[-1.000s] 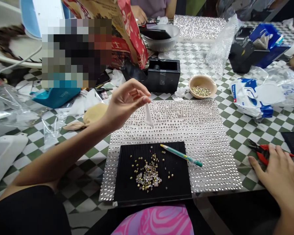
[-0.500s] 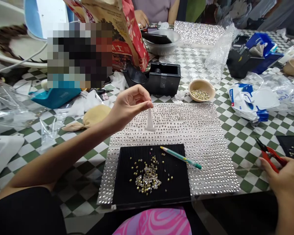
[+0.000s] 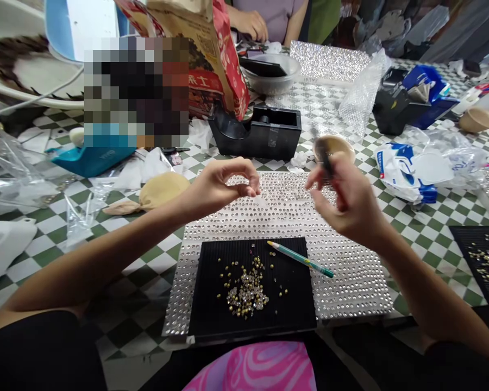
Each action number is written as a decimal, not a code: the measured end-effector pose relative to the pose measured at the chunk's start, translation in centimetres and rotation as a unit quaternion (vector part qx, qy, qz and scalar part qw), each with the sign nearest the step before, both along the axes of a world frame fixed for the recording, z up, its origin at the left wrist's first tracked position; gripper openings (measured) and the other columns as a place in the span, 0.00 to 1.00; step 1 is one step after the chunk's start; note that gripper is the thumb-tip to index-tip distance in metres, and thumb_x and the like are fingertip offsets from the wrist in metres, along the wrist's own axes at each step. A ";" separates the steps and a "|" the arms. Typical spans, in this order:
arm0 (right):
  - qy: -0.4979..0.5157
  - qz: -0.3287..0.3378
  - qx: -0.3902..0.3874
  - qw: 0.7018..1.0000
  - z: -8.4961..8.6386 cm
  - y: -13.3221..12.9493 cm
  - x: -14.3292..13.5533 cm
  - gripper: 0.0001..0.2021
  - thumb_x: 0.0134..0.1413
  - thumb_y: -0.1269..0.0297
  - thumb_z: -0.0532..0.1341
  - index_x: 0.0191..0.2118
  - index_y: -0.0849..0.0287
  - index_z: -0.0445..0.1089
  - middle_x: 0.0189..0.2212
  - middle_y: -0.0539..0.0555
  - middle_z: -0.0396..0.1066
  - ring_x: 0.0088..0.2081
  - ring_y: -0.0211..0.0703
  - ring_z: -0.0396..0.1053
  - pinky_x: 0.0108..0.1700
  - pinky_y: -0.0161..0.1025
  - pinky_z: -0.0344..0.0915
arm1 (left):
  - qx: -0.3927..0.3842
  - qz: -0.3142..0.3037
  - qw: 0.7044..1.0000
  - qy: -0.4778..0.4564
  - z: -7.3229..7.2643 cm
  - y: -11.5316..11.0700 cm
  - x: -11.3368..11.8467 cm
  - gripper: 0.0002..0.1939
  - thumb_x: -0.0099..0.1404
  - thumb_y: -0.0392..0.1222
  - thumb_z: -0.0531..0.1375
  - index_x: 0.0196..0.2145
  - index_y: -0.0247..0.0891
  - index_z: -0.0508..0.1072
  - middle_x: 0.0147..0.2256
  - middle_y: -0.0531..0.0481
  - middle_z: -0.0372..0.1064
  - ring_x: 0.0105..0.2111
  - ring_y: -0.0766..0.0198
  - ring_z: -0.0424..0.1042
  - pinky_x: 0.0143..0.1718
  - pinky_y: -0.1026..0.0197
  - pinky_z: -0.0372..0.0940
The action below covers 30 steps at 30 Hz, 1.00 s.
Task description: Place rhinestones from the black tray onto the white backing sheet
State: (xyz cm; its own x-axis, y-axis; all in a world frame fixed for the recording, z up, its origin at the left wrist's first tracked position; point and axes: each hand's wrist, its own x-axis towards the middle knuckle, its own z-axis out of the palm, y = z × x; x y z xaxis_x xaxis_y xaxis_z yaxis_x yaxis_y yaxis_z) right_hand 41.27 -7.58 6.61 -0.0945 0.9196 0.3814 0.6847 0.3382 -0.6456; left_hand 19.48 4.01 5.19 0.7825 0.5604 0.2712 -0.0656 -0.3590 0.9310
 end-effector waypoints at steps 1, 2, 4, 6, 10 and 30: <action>0.025 0.060 0.009 0.998 0.2 0.9 -1.4 0.10 0.52 0.71 0.59 0.41 0.57 0.60 0.36 0.54 0.63 0.39 0.40 0.66 0.43 0.43 0.65 | -0.005 -0.005 1.000 0.000 0.0 0.0 -0.1 0.04 0.56 0.33 0.61 0.25 0.36 0.69 0.27 0.55 0.68 0.32 0.71 0.66 0.38 0.65 0.61; 0.036 0.096 -0.010 0.995 0.2 1.5 -2.5 0.12 0.51 0.74 0.59 0.41 0.58 0.59 0.37 0.54 0.63 0.40 0.39 0.65 0.44 0.42 0.64 | -0.017 -0.015 1.000 0.000 0.0 -0.1 -0.1 0.04 0.56 0.33 0.61 0.25 0.36 0.69 0.27 0.55 0.68 0.32 0.71 0.66 0.38 0.65 0.61; 0.065 0.141 -0.006 0.988 0.2 2.5 -4.2 0.13 0.50 0.75 0.59 0.41 0.59 0.59 0.37 0.53 0.61 0.39 0.38 0.63 0.43 0.40 0.63 | -0.057 -0.030 0.998 -0.007 -0.1 -0.2 -0.1 0.05 0.56 0.36 0.62 0.25 0.36 0.69 0.27 0.54 0.68 0.31 0.71 0.66 0.37 0.65 0.61; 0.059 0.147 0.022 0.987 -0.1 3.1 -5.0 0.15 0.47 0.76 0.60 0.41 0.59 0.58 0.36 0.52 0.61 0.39 0.39 0.63 0.42 0.39 0.63 | -0.101 -0.025 0.994 -0.013 -0.3 -0.2 0.0 0.08 0.56 0.40 0.63 0.25 0.35 0.69 0.26 0.54 0.67 0.30 0.70 0.65 0.36 0.65 0.61; 0.052 0.120 0.047 0.990 -0.6 3.4 -5.3 0.17 0.47 0.76 0.60 0.42 0.58 0.57 0.37 0.53 0.60 0.39 0.40 0.63 0.42 0.41 0.63 | -0.143 -0.028 0.989 0.002 -0.5 0.1 0.2 0.16 0.53 0.50 0.68 0.25 0.35 0.69 0.26 0.53 0.67 0.30 0.69 0.65 0.35 0.65 0.62; -0.034 0.119 0.080 0.989 -0.2 3.3 -4.7 0.11 0.49 0.75 0.56 0.40 0.58 0.58 0.33 0.52 0.64 0.34 0.38 0.63 0.35 0.38 0.63 | -0.225 -0.044 0.973 0.019 -1.3 -0.8 0.6 0.17 0.52 0.51 0.68 0.27 0.35 0.70 0.28 0.54 0.68 0.31 0.70 0.67 0.36 0.66 0.64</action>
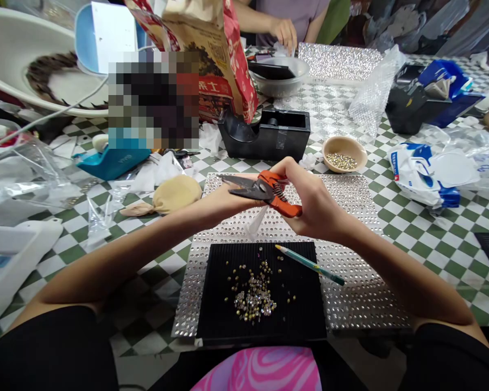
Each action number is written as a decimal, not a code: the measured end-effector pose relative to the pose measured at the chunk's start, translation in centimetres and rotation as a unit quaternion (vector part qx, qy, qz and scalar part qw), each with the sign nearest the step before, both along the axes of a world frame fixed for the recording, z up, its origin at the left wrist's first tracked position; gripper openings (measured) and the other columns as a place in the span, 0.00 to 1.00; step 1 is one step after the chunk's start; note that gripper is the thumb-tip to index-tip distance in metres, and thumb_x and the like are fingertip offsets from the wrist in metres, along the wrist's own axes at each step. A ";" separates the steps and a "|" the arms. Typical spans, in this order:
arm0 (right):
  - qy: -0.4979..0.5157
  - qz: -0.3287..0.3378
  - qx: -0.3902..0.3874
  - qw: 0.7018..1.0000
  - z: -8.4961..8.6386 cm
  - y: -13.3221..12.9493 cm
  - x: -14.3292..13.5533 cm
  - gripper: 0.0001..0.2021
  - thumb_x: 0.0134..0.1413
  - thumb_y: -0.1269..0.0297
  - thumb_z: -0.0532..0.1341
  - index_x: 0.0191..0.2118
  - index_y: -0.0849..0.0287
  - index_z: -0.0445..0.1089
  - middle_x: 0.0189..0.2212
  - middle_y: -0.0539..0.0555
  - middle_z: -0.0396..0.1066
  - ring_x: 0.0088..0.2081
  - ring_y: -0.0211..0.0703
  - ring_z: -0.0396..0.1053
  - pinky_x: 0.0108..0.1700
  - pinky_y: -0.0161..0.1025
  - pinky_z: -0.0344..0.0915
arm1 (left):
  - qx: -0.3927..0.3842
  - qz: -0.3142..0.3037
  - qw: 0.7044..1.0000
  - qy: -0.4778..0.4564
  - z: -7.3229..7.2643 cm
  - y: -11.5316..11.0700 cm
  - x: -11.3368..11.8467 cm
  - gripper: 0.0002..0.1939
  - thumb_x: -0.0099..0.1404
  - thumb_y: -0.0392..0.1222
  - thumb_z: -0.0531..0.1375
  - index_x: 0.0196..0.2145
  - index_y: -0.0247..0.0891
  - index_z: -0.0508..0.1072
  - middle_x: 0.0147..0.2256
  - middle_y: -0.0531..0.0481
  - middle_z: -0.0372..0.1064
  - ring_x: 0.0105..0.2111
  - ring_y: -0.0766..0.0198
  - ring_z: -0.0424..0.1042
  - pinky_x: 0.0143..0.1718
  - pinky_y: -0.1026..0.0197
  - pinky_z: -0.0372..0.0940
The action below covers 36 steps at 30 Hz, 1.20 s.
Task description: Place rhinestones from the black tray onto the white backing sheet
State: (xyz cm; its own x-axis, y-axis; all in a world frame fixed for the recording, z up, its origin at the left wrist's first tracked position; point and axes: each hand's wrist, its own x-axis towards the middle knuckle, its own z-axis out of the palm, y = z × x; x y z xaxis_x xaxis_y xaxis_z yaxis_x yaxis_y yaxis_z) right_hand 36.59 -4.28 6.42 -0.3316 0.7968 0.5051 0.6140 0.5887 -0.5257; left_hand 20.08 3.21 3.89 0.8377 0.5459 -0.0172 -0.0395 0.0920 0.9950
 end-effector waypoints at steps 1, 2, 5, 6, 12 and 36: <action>0.005 -0.001 -0.002 1.000 0.0 0.0 0.1 0.12 0.49 0.76 0.56 0.40 0.58 0.58 0.33 0.52 0.63 0.34 0.38 0.64 0.35 0.38 0.63 | -0.002 -0.004 1.000 -0.004 -0.1 0.1 0.0 0.16 0.53 0.50 0.67 0.28 0.35 0.70 0.28 0.53 0.69 0.32 0.70 0.68 0.38 0.66 0.65; 0.009 -0.005 -0.003 1.000 0.1 0.0 0.2 0.13 0.48 0.76 0.57 0.40 0.58 0.58 0.33 0.52 0.63 0.34 0.38 0.64 0.36 0.38 0.64 | -0.002 -0.010 1.000 -0.007 -0.1 0.2 0.1 0.15 0.54 0.49 0.67 0.29 0.35 0.70 0.29 0.53 0.69 0.33 0.70 0.68 0.38 0.66 0.65; 0.024 -0.035 0.004 0.999 0.1 0.0 0.6 0.10 0.51 0.73 0.58 0.39 0.57 0.58 0.34 0.53 0.63 0.37 0.40 0.65 0.39 0.40 0.64 | -0.009 -0.042 0.999 -0.005 -0.1 0.4 0.1 0.10 0.59 0.44 0.64 0.31 0.35 0.70 0.29 0.52 0.70 0.32 0.71 0.70 0.37 0.67 0.65; 0.034 -0.054 0.004 0.998 0.2 0.0 0.7 0.08 0.52 0.71 0.58 0.38 0.58 0.59 0.34 0.53 0.63 0.38 0.41 0.65 0.40 0.41 0.64 | -0.009 -0.045 0.999 -0.005 -0.1 0.5 0.0 0.08 0.60 0.42 0.63 0.32 0.35 0.70 0.29 0.52 0.70 0.31 0.71 0.70 0.36 0.67 0.65; 0.004 -0.170 -0.082 0.982 1.0 -0.2 1.6 0.12 0.58 0.56 0.58 0.39 0.60 0.63 0.36 0.54 0.66 0.36 0.40 0.66 0.37 0.40 0.63 | 0.100 0.116 0.987 -0.054 0.7 0.4 -0.4 0.07 0.60 0.41 0.63 0.33 0.37 0.68 0.30 0.53 0.68 0.30 0.73 0.68 0.32 0.70 0.65; -0.127 -0.164 -0.139 0.968 -0.7 0.5 0.8 0.20 0.60 0.50 0.52 0.24 0.59 0.52 0.19 0.50 0.56 0.20 0.34 0.51 0.24 0.36 0.46 | 0.127 0.195 0.971 -0.061 0.1 0.6 -0.3 0.05 0.64 0.40 0.58 0.34 0.38 0.64 0.33 0.54 0.67 0.31 0.73 0.69 0.36 0.69 0.69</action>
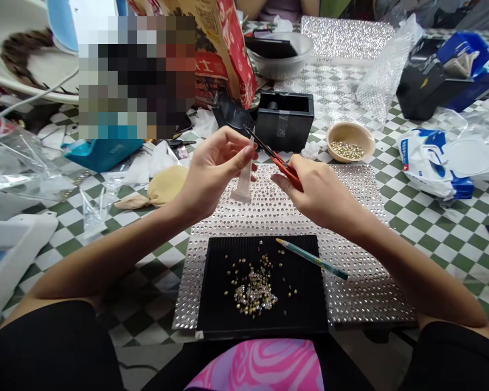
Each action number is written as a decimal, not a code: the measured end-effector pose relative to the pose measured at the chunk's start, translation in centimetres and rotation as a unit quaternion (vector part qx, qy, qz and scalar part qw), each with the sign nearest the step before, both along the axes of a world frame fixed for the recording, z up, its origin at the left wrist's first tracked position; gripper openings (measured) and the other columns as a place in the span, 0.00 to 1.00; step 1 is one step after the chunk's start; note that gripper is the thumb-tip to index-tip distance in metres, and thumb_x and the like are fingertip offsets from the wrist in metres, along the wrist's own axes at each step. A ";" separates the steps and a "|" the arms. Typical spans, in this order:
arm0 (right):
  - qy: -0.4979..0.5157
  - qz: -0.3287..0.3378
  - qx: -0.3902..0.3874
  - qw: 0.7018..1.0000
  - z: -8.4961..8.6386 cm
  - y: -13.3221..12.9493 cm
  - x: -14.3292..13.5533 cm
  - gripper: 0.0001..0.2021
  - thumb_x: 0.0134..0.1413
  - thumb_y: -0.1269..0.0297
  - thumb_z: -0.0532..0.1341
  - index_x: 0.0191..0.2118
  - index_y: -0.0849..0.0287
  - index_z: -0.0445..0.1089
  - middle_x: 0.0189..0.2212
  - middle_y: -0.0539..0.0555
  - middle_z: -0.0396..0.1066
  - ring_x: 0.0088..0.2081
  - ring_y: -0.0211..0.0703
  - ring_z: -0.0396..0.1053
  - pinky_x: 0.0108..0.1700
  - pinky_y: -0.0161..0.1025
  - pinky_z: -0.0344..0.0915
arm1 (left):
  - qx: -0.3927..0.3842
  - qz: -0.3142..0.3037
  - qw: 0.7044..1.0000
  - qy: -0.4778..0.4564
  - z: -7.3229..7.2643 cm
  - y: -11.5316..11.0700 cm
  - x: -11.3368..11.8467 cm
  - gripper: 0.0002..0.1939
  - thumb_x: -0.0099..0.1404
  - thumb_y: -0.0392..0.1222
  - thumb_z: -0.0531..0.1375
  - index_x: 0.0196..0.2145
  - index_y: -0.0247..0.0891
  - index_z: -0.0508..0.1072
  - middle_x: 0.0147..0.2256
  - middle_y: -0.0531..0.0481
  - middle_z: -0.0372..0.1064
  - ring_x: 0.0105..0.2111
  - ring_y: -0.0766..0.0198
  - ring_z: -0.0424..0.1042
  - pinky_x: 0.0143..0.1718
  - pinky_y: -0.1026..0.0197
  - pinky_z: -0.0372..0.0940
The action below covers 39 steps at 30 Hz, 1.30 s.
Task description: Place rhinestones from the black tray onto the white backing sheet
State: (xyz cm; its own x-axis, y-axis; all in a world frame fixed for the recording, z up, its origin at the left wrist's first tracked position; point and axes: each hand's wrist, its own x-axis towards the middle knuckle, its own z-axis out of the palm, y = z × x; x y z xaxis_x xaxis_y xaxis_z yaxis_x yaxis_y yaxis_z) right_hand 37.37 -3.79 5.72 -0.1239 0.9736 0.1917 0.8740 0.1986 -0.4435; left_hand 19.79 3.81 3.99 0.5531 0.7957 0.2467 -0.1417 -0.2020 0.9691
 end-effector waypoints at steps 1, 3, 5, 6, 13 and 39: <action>0.002 -0.001 -0.001 1.000 -0.1 0.0 0.0 0.19 0.60 0.50 0.52 0.25 0.59 0.53 0.19 0.50 0.57 0.20 0.33 0.51 0.24 0.36 0.47 | 0.003 0.000 1.000 0.004 0.0 0.0 0.0 0.05 0.64 0.40 0.58 0.34 0.39 0.64 0.33 0.54 0.67 0.31 0.73 0.69 0.35 0.69 0.69; 0.008 -0.005 0.000 1.000 -0.3 -0.1 0.0 0.19 0.60 0.50 0.52 0.25 0.60 0.55 0.19 0.50 0.57 0.20 0.33 0.52 0.24 0.36 0.47 | 0.004 -0.001 1.000 0.010 0.0 0.0 0.0 0.05 0.65 0.41 0.58 0.34 0.38 0.64 0.33 0.54 0.67 0.32 0.73 0.69 0.35 0.70 0.69; 0.015 -0.014 0.001 1.000 -0.5 -0.1 0.0 0.19 0.61 0.50 0.51 0.25 0.60 0.56 0.18 0.50 0.57 0.20 0.33 0.51 0.24 0.36 0.47 | -0.002 -0.003 1.000 0.008 0.0 0.0 0.0 0.05 0.64 0.41 0.58 0.34 0.38 0.64 0.33 0.54 0.67 0.32 0.72 0.69 0.33 0.70 0.69; 0.016 -0.020 0.001 1.000 -0.5 0.0 0.0 0.20 0.61 0.50 0.51 0.25 0.60 0.56 0.18 0.50 0.57 0.20 0.33 0.51 0.24 0.36 0.46 | -0.008 -0.004 1.000 0.006 0.1 0.0 0.0 0.05 0.64 0.41 0.58 0.34 0.38 0.64 0.33 0.54 0.67 0.32 0.72 0.69 0.33 0.70 0.69; -0.005 -0.075 0.049 0.996 2.0 -0.6 1.7 0.20 0.61 0.48 0.50 0.28 0.61 0.59 0.24 0.53 0.62 0.25 0.34 0.56 0.30 0.37 0.52 | -0.044 -0.020 0.999 -0.019 -0.1 0.0 0.1 0.03 0.63 0.38 0.58 0.35 0.37 0.66 0.33 0.54 0.68 0.31 0.72 0.70 0.32 0.70 0.70; -0.213 -0.416 -0.026 0.884 -8.4 -15.7 14.5 0.48 0.51 0.30 0.37 0.59 0.71 0.60 0.54 0.73 0.57 0.58 0.69 0.54 0.57 0.61 0.56 | 0.057 -0.027 0.998 0.012 -0.2 -0.9 0.5 0.04 0.64 0.38 0.58 0.34 0.35 0.71 0.36 0.53 0.71 0.34 0.75 0.67 0.34 0.73 0.62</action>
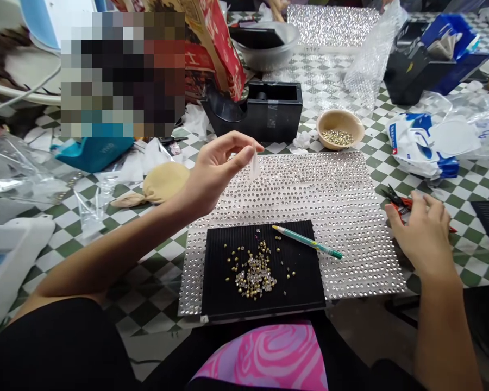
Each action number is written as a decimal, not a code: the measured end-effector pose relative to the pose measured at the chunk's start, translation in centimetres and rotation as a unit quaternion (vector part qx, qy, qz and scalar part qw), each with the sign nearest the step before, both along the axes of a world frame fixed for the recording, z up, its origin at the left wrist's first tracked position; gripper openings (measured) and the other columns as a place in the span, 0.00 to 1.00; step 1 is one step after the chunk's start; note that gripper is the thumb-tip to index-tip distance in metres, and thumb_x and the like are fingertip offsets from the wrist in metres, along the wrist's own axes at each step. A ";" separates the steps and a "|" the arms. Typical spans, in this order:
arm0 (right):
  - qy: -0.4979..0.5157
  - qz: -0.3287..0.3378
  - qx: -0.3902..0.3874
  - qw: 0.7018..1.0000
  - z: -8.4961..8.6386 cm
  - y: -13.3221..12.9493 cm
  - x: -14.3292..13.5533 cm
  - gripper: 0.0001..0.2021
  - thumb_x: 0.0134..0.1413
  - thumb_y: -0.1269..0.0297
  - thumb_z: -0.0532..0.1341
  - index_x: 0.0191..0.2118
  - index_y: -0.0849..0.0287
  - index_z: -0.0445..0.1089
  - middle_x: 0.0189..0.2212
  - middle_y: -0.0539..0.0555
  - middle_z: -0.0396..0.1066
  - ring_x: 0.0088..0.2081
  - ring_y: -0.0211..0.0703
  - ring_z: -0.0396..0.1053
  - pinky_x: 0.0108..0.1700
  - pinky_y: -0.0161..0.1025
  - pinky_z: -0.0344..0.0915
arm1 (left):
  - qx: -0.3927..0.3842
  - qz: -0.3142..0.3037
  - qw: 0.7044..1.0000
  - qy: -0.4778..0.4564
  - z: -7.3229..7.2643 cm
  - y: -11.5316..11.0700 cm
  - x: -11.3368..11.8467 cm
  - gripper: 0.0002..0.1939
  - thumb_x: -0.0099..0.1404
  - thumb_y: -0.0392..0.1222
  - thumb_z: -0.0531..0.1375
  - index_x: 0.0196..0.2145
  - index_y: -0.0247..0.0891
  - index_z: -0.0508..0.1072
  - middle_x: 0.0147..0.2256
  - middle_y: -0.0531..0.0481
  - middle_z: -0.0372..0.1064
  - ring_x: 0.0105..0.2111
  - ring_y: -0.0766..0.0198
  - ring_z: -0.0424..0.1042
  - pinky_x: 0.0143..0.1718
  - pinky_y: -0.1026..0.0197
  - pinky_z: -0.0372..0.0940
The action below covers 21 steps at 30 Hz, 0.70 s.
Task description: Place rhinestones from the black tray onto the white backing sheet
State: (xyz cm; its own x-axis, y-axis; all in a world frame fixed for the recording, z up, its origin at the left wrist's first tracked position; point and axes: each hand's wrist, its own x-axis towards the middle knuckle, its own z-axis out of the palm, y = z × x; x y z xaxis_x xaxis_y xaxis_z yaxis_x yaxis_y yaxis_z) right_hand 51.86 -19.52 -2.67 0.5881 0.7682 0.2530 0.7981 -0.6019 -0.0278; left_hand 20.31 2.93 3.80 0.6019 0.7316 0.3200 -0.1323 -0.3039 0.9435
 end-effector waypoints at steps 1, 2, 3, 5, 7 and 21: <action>-0.002 0.025 0.015 1.000 0.7 0.7 -0.5 0.44 0.54 0.32 0.39 0.59 0.67 0.59 0.55 0.69 0.57 0.60 0.62 0.53 0.60 0.56 0.55 | 0.000 -0.006 1.000 0.000 0.1 -0.1 0.0 0.04 0.64 0.37 0.57 0.34 0.35 0.71 0.35 0.53 0.71 0.33 0.75 0.66 0.32 0.73 0.61; -0.003 0.066 0.036 0.997 1.6 1.6 -1.3 0.38 0.56 0.36 0.42 0.59 0.64 0.60 0.55 0.63 0.60 0.59 0.54 0.55 0.62 0.49 0.55 | -0.007 -0.018 1.000 -0.002 0.3 -0.3 0.0 0.04 0.64 0.37 0.57 0.34 0.35 0.71 0.35 0.52 0.71 0.32 0.76 0.65 0.31 0.73 0.61; 0.007 0.136 0.082 0.987 2.5 2.5 -2.3 0.31 0.59 0.43 0.47 0.57 0.63 0.62 0.52 0.62 0.64 0.58 0.51 0.59 0.61 0.47 0.56 | -0.018 -0.034 0.999 -0.005 0.4 -0.5 0.0 0.04 0.64 0.36 0.57 0.34 0.35 0.71 0.35 0.52 0.71 0.31 0.76 0.65 0.30 0.73 0.60; 0.036 0.252 0.131 0.958 4.3 4.4 -4.8 0.20 0.60 0.55 0.53 0.52 0.61 0.66 0.48 0.59 0.67 0.53 0.47 0.64 0.58 0.44 0.61 | -0.047 -0.068 0.997 -0.004 0.6 -0.9 0.1 0.04 0.64 0.36 0.57 0.34 0.34 0.71 0.36 0.52 0.71 0.31 0.76 0.65 0.30 0.73 0.60; 0.115 0.320 0.151 0.928 5.6 6.2 -7.5 0.15 0.59 0.61 0.57 0.49 0.59 0.68 0.46 0.56 0.69 0.48 0.43 0.68 0.54 0.42 0.65 | -0.071 -0.098 0.993 -0.001 0.6 -1.3 0.1 0.04 0.64 0.37 0.57 0.34 0.34 0.70 0.36 0.52 0.71 0.31 0.76 0.66 0.31 0.73 0.61; 0.600 0.405 0.102 0.683 6.3 10.6 -13.6 0.07 0.55 0.67 0.62 0.40 0.60 0.66 0.34 0.52 0.70 0.37 0.39 0.71 0.39 0.39 0.73 | -0.120 -0.126 0.985 -0.012 0.1 -2.8 0.2 0.05 0.63 0.34 0.57 0.39 0.35 0.67 0.34 0.53 0.67 0.34 0.72 0.69 0.36 0.69 0.67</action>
State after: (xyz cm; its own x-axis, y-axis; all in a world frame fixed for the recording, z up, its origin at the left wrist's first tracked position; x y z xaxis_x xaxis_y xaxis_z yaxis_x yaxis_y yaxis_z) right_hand 38.23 -8.89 3.59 -0.1300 0.9852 0.1120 0.1970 0.1364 -0.9709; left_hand 20.47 0.14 3.91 0.7688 0.6157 0.1730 -0.1988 -0.0270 0.9797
